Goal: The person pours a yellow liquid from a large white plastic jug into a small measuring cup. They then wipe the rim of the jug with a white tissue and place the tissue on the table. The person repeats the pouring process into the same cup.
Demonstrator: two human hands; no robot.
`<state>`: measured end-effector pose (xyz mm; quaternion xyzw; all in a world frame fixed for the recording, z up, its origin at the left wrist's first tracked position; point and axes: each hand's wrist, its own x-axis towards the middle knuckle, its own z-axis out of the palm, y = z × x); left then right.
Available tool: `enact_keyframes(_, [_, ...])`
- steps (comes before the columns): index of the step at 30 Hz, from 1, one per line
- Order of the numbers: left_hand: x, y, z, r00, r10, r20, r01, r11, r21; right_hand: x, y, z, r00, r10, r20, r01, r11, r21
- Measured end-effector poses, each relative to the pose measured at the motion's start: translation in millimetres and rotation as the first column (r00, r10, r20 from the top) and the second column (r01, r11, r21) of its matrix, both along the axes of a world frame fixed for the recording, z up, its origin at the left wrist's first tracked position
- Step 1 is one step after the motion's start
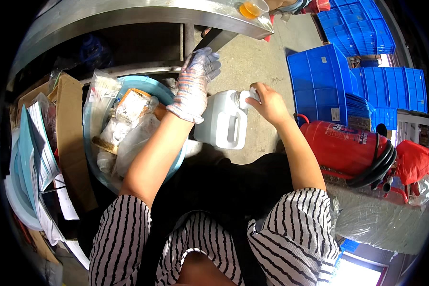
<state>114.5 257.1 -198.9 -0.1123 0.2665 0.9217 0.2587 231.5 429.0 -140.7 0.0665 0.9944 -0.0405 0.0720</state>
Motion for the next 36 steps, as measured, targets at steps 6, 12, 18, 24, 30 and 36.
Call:
enact_keyframes(6, [-3.0,-1.2,0.7,1.000,-0.005,0.009,0.006,1.000,-0.015,5.0,6.8,-0.3,0.953,0.285,-0.100,-0.287,0.958,-0.009])
enact_keyframes(12, [-1.2,1.3,-0.3,1.000,-0.022,0.009,0.022,1.000,-0.005,1.7,6.1,-10.3,0.958,0.273,-0.088,-0.269,0.961,0.062])
enact_keyframes(18, [-3.5,1.9,-4.0,1.000,-0.018,-0.017,0.018,1.000,-0.017,-7.0,-1.2,-19.9,0.972,-0.234,0.030,0.236,0.967,-0.100])
enact_keyframes(24, [-5.4,-0.8,-4.7,1.000,-0.010,0.016,0.010,1.000,-0.014,-2.0,19.7,-3.7,0.961,-0.259,-0.096,0.229,0.942,-0.246])
enact_keyframes(30, [-8.1,-2.2,-3.4,1.000,-0.015,0.014,0.016,1.000,-0.015,-4.1,10.5,2.6,0.991,0.128,-0.030,-0.129,0.992,-0.019])
enact_keyframes(36, [-7.9,-2.6,-4.0,1.000,0.012,0.019,-0.012,1.000,0.000,-0.7,1.1,1.3,0.970,0.241,-0.021,-0.242,0.968,-0.067])
